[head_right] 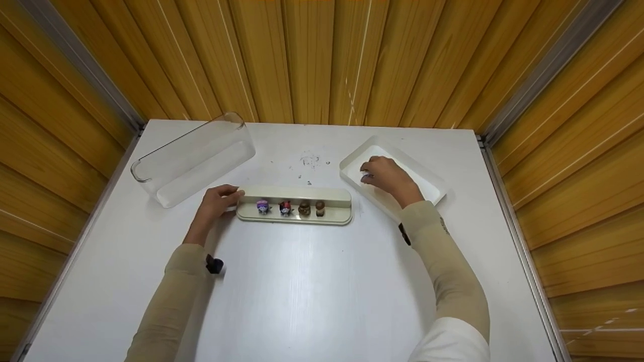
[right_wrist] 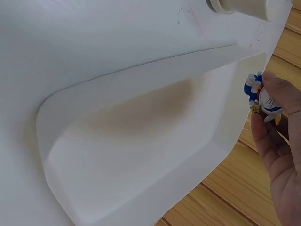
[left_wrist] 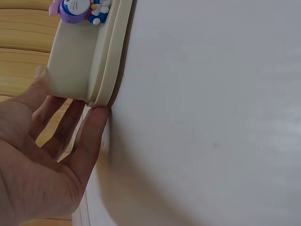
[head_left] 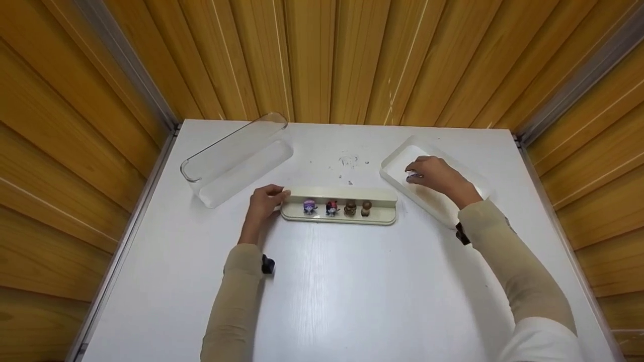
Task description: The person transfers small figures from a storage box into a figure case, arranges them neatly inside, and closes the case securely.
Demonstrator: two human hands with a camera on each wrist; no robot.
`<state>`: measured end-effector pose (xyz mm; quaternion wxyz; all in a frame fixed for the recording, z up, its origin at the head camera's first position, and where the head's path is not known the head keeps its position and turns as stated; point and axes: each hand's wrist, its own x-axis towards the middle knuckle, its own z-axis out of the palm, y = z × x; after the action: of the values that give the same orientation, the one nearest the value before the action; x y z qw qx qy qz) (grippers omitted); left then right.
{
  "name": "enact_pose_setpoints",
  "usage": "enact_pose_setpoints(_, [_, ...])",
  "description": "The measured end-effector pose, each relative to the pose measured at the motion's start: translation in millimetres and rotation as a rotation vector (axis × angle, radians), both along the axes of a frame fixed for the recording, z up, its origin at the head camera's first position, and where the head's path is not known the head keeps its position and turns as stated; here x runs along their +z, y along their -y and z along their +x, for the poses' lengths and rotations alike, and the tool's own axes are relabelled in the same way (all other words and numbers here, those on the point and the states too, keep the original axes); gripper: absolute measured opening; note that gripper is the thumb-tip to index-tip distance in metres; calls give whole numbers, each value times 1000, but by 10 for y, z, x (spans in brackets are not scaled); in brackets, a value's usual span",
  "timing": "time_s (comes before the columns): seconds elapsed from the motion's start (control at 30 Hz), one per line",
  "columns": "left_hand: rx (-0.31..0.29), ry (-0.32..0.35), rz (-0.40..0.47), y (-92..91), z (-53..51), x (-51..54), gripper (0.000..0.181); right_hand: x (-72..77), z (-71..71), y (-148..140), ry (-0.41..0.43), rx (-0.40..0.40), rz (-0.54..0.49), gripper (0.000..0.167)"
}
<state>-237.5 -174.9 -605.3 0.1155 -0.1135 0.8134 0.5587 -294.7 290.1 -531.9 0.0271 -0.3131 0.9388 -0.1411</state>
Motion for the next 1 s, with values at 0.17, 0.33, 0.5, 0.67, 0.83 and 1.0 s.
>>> enact_pose_setpoints(0.17, [5, -3, 30, -13, -13, -7, 39, 57, 139, 3, -34, 25, -64, 26])
enact_pose_setpoints(0.33, [2, -15, 29, 13, 5, -13, 37, 63, 296, 121, -35, 30, -117, 26])
enact_pose_setpoints(0.5, [1, -12, 1, -6, -12, -9, 36, 58, 420, 262, -29, 17, -141, 33])
enact_pose_setpoints(0.67, [4, -13, 10, -16, -7, -9, 37, 55, 541, 405, 27, 1, -155, 33])
enact_pose_setpoints(0.83, [-2, -45, -2, -9, -6, -14, 36, 33, 626, 520, 32, 41, -150, 25])
enact_pose_setpoints(1.0, [4, -30, 6, -4, -10, -14, 35, 1, 680, 605, 55, 60, -116, 26])
